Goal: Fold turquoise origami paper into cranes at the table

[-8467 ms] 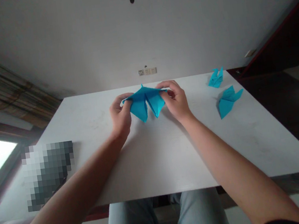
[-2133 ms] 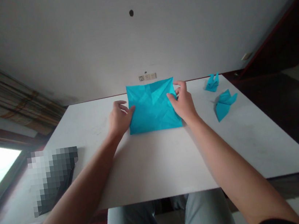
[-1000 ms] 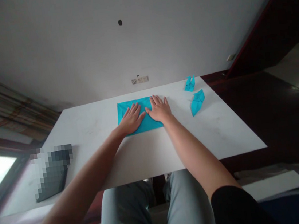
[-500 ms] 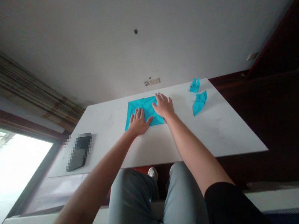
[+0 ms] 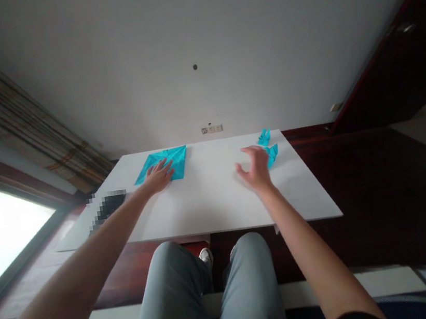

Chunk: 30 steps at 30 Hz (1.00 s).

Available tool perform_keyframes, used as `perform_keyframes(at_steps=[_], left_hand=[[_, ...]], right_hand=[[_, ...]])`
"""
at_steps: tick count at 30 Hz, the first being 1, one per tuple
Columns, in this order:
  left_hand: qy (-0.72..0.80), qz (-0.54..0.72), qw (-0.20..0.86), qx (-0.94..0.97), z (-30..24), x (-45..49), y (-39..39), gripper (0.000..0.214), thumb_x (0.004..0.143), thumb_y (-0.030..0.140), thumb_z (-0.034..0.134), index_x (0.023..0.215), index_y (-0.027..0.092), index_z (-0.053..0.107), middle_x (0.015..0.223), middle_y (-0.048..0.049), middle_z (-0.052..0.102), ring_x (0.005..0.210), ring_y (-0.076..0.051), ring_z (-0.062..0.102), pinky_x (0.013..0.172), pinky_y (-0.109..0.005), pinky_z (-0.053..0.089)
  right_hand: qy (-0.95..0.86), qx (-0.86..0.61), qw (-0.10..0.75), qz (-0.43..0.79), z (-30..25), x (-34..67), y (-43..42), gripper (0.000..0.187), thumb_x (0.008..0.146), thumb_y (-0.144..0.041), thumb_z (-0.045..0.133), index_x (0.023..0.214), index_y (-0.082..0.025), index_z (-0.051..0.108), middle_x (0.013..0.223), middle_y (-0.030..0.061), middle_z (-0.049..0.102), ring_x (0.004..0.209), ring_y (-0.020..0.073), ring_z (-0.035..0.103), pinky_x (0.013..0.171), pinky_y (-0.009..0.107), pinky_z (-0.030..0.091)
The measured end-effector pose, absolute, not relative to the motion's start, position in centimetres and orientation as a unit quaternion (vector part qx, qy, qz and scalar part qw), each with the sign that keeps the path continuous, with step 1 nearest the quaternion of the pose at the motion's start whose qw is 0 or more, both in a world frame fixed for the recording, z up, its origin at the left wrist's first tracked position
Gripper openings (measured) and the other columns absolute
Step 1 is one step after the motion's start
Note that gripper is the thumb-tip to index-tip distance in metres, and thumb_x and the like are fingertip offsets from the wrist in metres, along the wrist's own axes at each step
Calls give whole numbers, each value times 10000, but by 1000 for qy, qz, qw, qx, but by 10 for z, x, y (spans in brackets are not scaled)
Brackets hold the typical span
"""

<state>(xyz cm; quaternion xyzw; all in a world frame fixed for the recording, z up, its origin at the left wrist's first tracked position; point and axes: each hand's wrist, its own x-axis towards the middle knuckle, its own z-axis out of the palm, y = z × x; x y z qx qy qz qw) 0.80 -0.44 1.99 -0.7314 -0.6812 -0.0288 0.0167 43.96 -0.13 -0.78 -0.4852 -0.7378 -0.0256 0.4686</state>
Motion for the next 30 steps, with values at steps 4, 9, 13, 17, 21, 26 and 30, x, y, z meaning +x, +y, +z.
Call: perform_keyframes(at_steps=[4,9,13,17,21,26,30], left_hand=[[-607,-118,-46,-785,10,54,-41,595,1226,426,431,1770,222,559,1939,-186,381,1852,-380,269,1459,-686,310],[-466,-206,-67,-858,3,82,-62,524,1146,445,696,1639,269,674,1843,-173,528,1801,-382,380,1448,-684,359],[-466,-365,-68,-803,0,88,-36,294,1164,276,583,1400,224,750,1415,-155,784,1389,-297,748,1235,-527,602],[-471,-447,-85,-756,-1,97,-1,392,1064,180,634,1453,181,678,1357,-158,755,1180,-258,794,1073,-450,664],[-453,-469,-58,-756,-1,99,21,637,987,260,798,1592,201,608,1571,-196,685,1471,-355,694,1233,-554,588],[-432,-461,-150,-760,-9,98,31,347,1054,382,831,1365,265,729,1320,-118,814,1248,-326,787,1106,-532,626],[-506,-486,-85,-708,-11,101,31,503,983,472,935,1387,265,720,1382,-146,734,1386,-381,691,1153,-567,557]], right_hand=[[-530,-693,488,12,-13,498,10,751,890,-437,772,1548,-159,543,1587,324,576,1494,426,587,1248,618,518],[-554,-724,396,110,-7,505,19,276,871,-538,788,973,-308,674,1359,241,737,1328,446,713,1188,652,559],[-535,-615,520,256,-2,443,24,441,775,-724,843,844,-336,647,901,112,761,995,412,746,1015,625,604],[-499,-497,601,378,-5,344,43,510,756,-798,854,825,-337,647,742,24,665,788,314,689,768,490,587],[-510,-431,568,481,-9,286,66,491,738,-730,941,890,-324,710,767,-15,694,712,234,654,679,412,569],[-531,-388,538,528,-13,284,82,422,726,-644,955,883,-326,727,757,-23,722,750,252,689,668,402,564],[-521,-390,520,553,-12,287,86,417,730,-618,957,979,-338,772,954,8,839,946,287,782,819,433,630]])
